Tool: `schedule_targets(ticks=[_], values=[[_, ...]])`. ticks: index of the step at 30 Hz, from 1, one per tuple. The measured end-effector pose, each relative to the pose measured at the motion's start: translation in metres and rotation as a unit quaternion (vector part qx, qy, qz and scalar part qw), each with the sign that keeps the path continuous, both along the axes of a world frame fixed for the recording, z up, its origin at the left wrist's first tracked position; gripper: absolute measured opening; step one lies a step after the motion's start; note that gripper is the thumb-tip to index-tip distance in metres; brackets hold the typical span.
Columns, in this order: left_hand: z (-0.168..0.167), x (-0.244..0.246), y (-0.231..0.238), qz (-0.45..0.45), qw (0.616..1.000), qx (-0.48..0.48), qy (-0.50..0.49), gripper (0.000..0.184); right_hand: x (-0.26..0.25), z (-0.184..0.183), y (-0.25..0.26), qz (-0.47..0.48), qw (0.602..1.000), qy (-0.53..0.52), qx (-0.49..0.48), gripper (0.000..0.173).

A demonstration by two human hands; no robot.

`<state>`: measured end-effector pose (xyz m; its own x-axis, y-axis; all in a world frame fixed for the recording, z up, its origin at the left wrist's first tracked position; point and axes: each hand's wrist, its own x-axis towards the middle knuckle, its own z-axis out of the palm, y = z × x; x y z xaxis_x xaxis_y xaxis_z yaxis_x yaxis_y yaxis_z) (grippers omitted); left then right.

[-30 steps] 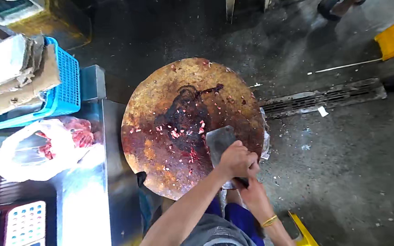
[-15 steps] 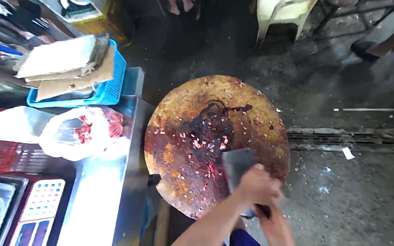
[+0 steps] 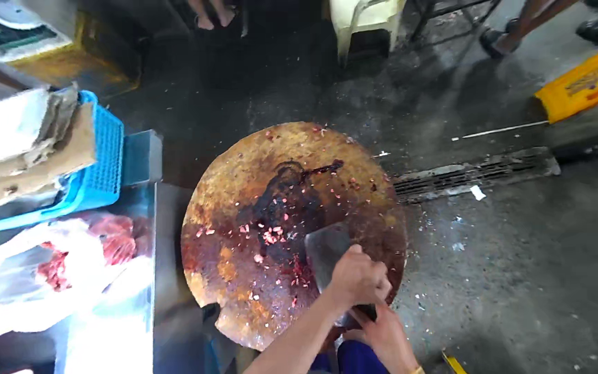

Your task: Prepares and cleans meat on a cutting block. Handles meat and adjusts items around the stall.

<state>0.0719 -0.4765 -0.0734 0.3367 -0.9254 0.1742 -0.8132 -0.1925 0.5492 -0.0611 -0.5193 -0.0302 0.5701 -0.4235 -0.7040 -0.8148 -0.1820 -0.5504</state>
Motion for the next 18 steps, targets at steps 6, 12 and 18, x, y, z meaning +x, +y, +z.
schedule_targets(ticks=[6,12,18], values=[[0.013,-0.030,-0.133,-0.340,0.936,0.063,0.070,0.030,-0.032,-0.002,-0.030,-0.291,0.955,-0.027,-0.054,0.031],[0.005,0.036,-0.134,-0.253,0.967,-0.006,0.020,0.030,0.029,-0.012,-0.058,-0.214,0.973,-0.026,-0.077,0.039],[0.007,0.031,-0.141,-0.317,0.948,0.020,0.032,0.032,0.027,-0.008,-0.046,-0.285,0.955,-0.063,-0.046,0.028]])
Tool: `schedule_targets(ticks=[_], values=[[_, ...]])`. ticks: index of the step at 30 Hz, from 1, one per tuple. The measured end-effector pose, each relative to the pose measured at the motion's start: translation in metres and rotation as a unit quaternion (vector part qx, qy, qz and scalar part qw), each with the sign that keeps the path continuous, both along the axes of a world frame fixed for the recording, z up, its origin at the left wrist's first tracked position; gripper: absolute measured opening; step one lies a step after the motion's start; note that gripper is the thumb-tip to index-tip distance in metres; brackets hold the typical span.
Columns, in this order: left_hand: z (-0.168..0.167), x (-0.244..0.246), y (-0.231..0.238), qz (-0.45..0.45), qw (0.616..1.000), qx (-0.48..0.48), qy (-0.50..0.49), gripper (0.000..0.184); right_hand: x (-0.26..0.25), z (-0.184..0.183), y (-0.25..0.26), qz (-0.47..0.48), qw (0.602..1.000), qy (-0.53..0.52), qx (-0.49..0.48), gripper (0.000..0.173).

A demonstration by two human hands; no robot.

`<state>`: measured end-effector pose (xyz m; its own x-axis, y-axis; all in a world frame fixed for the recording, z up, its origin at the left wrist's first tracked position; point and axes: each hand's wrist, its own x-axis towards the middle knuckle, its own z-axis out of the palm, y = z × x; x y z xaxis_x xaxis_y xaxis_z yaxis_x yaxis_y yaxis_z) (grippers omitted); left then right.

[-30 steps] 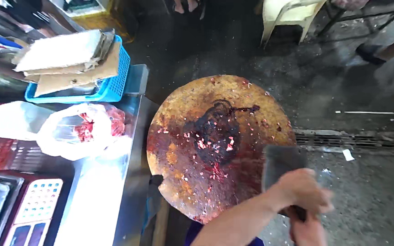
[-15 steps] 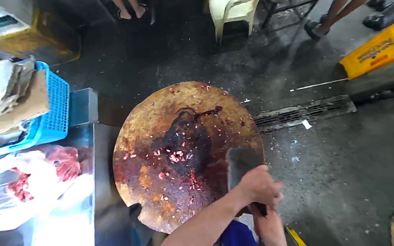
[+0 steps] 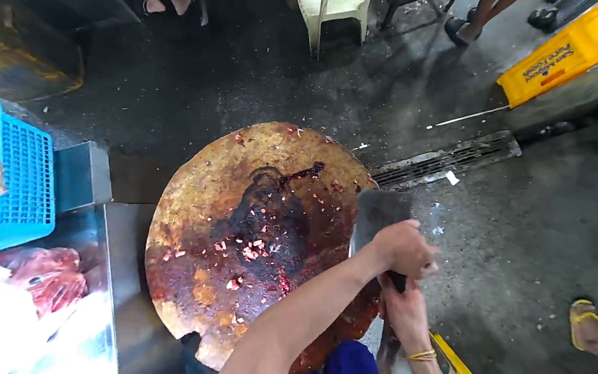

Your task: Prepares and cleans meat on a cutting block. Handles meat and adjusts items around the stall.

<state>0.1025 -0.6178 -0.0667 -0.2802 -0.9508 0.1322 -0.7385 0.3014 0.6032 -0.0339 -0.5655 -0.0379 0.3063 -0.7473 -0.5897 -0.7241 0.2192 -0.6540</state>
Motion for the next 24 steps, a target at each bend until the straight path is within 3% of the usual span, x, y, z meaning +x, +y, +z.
schedule_targets(ticks=[3,7,14,24], values=[[0.007,0.011,-0.034,-0.069,0.997,0.027,-0.011,0.031,0.023,-0.004,-0.012,-0.075,0.997,-0.019,0.003,0.025],[0.002,0.047,-0.023,0.003,1.000,0.005,-0.010,0.033,0.048,0.000,-0.022,0.016,1.000,0.014,-0.005,0.033],[0.012,0.031,-0.026,-0.087,0.996,0.036,0.007,0.034,0.037,0.007,-0.002,-0.057,0.998,-0.016,0.016,0.027],[0.008,0.039,-0.033,-0.026,0.999,0.040,-0.010,0.037,0.040,0.001,-0.024,-0.023,0.999,-0.019,0.029,0.025]])
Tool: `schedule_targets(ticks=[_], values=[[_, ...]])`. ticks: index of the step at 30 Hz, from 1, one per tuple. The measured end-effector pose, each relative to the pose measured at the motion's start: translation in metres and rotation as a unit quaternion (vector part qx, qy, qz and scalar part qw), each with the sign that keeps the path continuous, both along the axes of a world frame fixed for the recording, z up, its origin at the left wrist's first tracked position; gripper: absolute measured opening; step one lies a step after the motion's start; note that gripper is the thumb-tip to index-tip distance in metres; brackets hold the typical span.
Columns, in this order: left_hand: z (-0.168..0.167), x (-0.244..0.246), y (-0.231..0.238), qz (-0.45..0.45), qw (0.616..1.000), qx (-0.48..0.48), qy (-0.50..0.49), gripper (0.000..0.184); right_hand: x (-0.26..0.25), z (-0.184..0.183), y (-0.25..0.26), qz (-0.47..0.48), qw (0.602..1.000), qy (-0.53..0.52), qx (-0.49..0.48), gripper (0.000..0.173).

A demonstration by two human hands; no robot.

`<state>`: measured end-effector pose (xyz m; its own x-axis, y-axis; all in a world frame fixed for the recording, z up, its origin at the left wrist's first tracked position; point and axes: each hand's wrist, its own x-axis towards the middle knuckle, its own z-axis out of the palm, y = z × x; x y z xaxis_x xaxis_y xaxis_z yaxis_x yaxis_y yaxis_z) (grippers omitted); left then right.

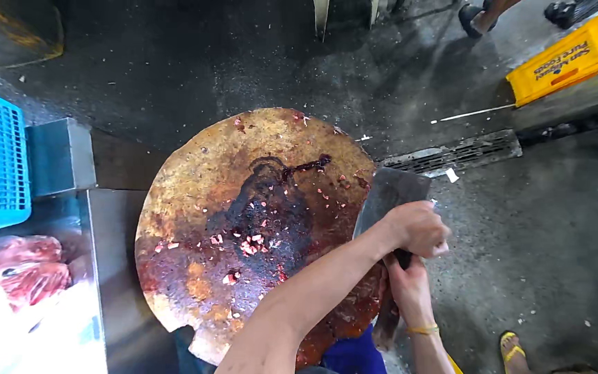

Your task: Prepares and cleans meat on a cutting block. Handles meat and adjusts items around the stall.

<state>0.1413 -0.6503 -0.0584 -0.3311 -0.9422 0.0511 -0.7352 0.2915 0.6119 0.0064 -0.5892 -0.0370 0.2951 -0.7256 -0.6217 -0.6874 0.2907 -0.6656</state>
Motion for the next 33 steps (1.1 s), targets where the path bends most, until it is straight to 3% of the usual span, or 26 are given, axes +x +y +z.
schedule_targets(ticks=[5,8,13,15,20,22,24,26,28,31,33], values=[[-0.008,0.024,-0.023,0.190,0.981,-0.029,0.008,0.038,0.017,0.006,-0.067,0.169,0.982,0.055,-0.060,0.037],[-0.010,0.024,-0.028,0.253,0.965,-0.063,0.021,0.034,0.020,0.005,-0.094,0.232,0.964,0.110,-0.074,0.040],[-0.019,0.008,0.049,0.400,0.906,-0.135,0.012,0.022,0.012,0.002,-0.061,0.365,0.925,0.062,-0.086,0.045],[-0.018,0.002,0.054,0.409,0.907,-0.100,-0.010,0.024,0.005,-0.002,-0.062,0.380,0.921,0.046,-0.072,0.046],[-0.012,0.015,-0.007,0.289,0.955,-0.067,0.006,0.028,0.012,-0.004,-0.080,0.243,0.969,0.033,-0.029,0.036],[-0.013,0.011,0.026,0.355,0.932,-0.075,-0.010,0.024,0.013,-0.003,-0.070,0.314,0.948,0.029,-0.036,0.041],[-0.014,0.002,0.079,0.461,0.885,-0.054,-0.043,0.023,0.018,-0.002,-0.052,0.432,0.900,0.050,-0.018,0.051],[-0.019,-0.004,0.107,0.505,0.857,-0.055,-0.085,0.026,0.019,-0.005,-0.038,0.494,0.865,0.083,0.005,0.060],[-0.016,-0.006,0.094,0.463,0.885,-0.023,-0.050,0.026,0.008,-0.007,-0.039,0.439,0.896,0.060,0.014,0.057],[-0.015,0.008,0.020,0.302,0.953,-0.005,-0.013,0.026,0.006,-0.005,-0.056,0.250,0.968,0.008,0.020,0.032],[-0.011,0.028,-0.025,0.216,0.976,-0.016,-0.025,0.028,0.023,-0.003,-0.075,0.172,0.985,0.001,0.015,0.028]])
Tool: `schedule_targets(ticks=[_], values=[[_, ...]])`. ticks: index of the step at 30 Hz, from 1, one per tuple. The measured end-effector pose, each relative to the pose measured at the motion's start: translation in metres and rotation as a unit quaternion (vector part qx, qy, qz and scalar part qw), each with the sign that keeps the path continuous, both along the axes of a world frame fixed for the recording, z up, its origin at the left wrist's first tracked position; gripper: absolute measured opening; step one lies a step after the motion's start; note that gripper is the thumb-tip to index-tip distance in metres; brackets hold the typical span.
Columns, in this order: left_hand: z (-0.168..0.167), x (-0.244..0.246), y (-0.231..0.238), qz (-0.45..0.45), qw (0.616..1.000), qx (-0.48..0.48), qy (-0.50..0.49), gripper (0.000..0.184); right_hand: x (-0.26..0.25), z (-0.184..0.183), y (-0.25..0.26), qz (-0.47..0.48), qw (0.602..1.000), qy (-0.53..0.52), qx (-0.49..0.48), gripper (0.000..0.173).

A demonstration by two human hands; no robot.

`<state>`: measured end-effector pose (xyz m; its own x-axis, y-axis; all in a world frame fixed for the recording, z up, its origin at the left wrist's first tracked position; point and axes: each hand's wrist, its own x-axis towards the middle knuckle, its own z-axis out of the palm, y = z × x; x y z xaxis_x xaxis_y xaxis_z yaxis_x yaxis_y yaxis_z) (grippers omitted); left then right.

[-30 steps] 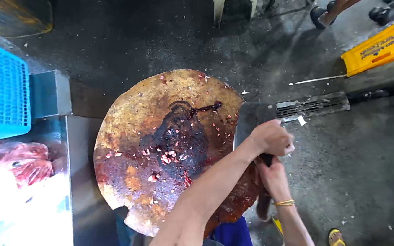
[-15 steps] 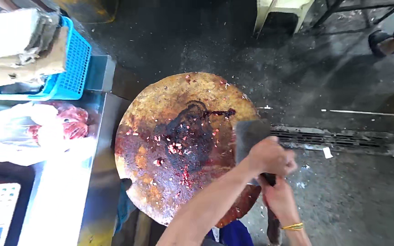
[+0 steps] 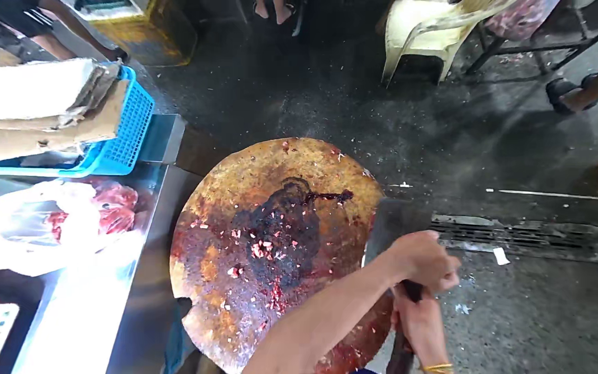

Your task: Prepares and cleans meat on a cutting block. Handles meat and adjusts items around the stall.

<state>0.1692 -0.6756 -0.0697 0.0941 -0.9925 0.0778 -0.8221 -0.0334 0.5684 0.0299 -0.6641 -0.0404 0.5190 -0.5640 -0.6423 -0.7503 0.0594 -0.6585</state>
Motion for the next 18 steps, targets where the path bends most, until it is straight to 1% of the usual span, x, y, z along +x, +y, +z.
schedule_targets(ticks=[2,4,6,7,9,11,14,16,18], values=[[0.007,0.024,-0.023,-0.034,0.999,0.013,-0.007,0.031,0.022,0.000,-0.018,-0.020,1.000,0.006,-0.007,0.030],[0.009,0.052,-0.030,-0.023,1.000,0.016,-0.007,0.033,0.051,0.000,-0.030,-0.009,1.000,0.008,-0.002,0.030],[0.005,0.078,-0.022,0.023,1.000,0.003,0.000,0.032,0.079,-0.001,-0.033,0.023,1.000,0.012,0.003,0.033],[0.000,0.088,-0.016,0.057,0.998,-0.020,0.000,0.031,0.091,0.000,-0.034,0.048,0.999,0.021,-0.002,0.035],[-0.008,0.102,-0.009,0.100,0.994,-0.047,-0.016,0.031,0.106,0.000,-0.035,0.089,0.995,0.031,-0.016,0.041],[-0.007,0.102,-0.018,0.097,0.995,-0.026,-0.009,0.033,0.104,0.002,-0.042,0.100,0.993,0.031,-0.047,0.042],[-0.001,0.101,-0.037,0.062,0.998,-0.012,0.025,0.036,0.101,0.002,-0.055,0.091,0.991,0.032,-0.093,0.032],[-0.001,0.099,-0.021,0.094,0.994,-0.013,0.051,0.035,0.098,-0.001,-0.054,0.128,0.986,0.041,-0.096,0.030],[-0.005,0.092,0.012,0.173,0.983,-0.027,0.049,0.033,0.099,0.000,-0.050,0.208,0.973,0.048,-0.090,0.036]])
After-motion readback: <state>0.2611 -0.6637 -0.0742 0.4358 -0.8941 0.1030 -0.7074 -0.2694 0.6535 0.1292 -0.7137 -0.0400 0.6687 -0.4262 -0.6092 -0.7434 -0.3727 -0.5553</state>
